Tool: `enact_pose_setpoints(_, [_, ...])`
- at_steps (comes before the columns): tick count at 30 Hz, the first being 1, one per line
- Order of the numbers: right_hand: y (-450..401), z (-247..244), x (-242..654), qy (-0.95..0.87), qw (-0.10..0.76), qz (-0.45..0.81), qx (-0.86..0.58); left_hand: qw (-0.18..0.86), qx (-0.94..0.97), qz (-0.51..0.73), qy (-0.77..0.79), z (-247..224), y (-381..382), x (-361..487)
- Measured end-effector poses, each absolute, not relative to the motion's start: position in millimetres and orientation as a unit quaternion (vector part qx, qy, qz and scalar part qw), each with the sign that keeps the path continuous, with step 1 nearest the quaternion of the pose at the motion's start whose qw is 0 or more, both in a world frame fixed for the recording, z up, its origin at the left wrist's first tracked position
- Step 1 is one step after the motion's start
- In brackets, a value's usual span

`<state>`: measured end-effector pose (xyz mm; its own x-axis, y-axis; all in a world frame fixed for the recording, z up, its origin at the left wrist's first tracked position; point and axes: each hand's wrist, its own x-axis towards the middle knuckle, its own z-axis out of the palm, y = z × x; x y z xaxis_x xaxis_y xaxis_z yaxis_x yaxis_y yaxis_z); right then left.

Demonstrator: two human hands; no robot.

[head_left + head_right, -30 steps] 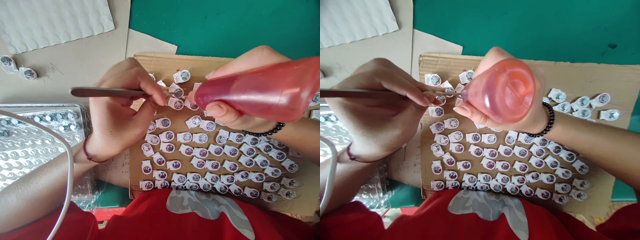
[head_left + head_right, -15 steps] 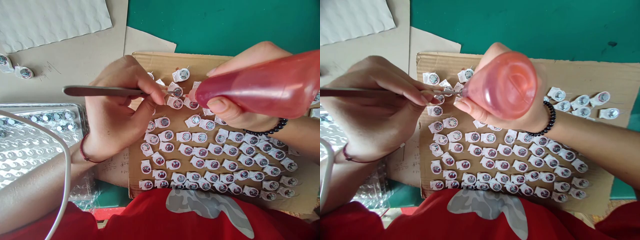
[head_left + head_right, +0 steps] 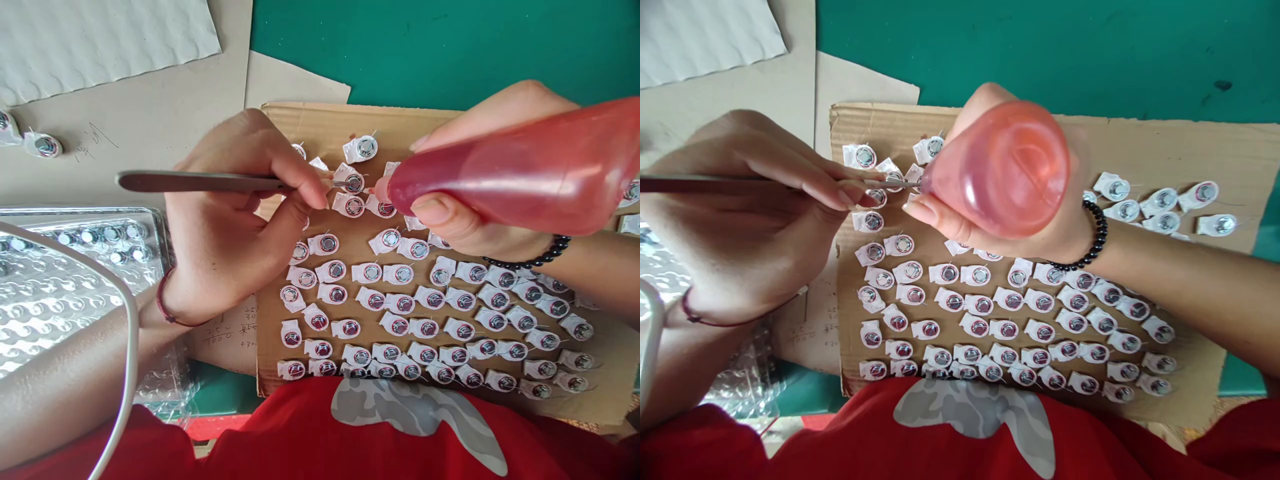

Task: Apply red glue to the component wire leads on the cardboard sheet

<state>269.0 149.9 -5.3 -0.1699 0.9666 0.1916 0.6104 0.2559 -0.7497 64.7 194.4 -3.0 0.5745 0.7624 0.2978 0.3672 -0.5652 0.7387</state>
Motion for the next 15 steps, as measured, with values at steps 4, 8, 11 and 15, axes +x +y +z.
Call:
enact_pose_setpoints(4, [146.6,-7.5,266.3,-0.706,0.359,0.268,-0.549,0.315,0.83,0.317,0.334,-2.9,195.3,64.0])
enact_pose_setpoints(8, [147.3,-4.5,269.7,-0.695,0.36,0.264,-0.564,0.315,0.831,0.313,0.334,-2.6,195.1,64.2])
enact_pose_setpoints(11, [147.0,-3.9,272.4,-0.697,0.361,0.256,-0.564,0.315,0.832,0.304,0.341,-1.8,194.0,64.9])
enact_pose_setpoints(15, [146.6,-7.4,273.0,-0.696,0.362,0.246,-0.57,0.301,0.835,0.294,0.353,0.8,193.0,65.4])
